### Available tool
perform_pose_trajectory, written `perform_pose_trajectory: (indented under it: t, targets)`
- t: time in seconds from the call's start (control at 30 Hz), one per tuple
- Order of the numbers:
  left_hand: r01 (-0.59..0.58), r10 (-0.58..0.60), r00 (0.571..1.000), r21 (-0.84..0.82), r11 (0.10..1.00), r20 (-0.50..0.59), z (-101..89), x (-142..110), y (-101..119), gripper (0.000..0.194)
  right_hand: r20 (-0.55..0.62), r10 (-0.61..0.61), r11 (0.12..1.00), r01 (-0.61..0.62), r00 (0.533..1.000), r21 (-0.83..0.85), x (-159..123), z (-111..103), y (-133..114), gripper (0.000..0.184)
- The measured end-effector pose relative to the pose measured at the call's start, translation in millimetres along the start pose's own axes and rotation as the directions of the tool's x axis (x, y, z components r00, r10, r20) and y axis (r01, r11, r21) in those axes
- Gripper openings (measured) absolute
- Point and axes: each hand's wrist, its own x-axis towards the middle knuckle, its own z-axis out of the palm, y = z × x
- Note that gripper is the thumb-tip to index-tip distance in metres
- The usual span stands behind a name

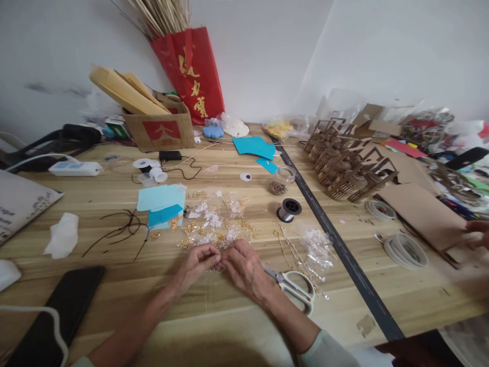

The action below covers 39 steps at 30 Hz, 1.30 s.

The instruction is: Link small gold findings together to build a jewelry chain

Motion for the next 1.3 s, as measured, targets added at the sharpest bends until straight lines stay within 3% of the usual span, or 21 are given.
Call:
perform_pose_trajectory:
  t: [0.37,0.8,1.07,1.3]
  targets:
    - [0.006,-0.001,0.998,0.077,0.997,-0.069,-4.6,4.3,-8.4,0.016,0.029,0.021,1.0,-0.021,0.999,0.001,1.4,-0.9,-4.6,0.018]
    - [-0.003,0.004,1.0,0.047,0.999,-0.028,-7.6,4.6,-7.2,0.016,0.046,0.044,0.999,-0.043,0.998,-0.009,2.0,-3.8,-3.4,0.018]
    - [-0.032,0.031,0.999,0.113,0.993,0.011,-6.4,1.8,-4.3,0.013,-0.032,0.036,0.999,-0.035,0.999,0.021,0.4,-8.6,2.0,0.012]
    - [0.006,-0.005,1.0,0.062,0.998,-0.018,-8.0,3.5,-6.9,0.013,-0.005,0.033,0.999,-0.033,0.999,0.026,-0.5,-8.1,0.3,0.011]
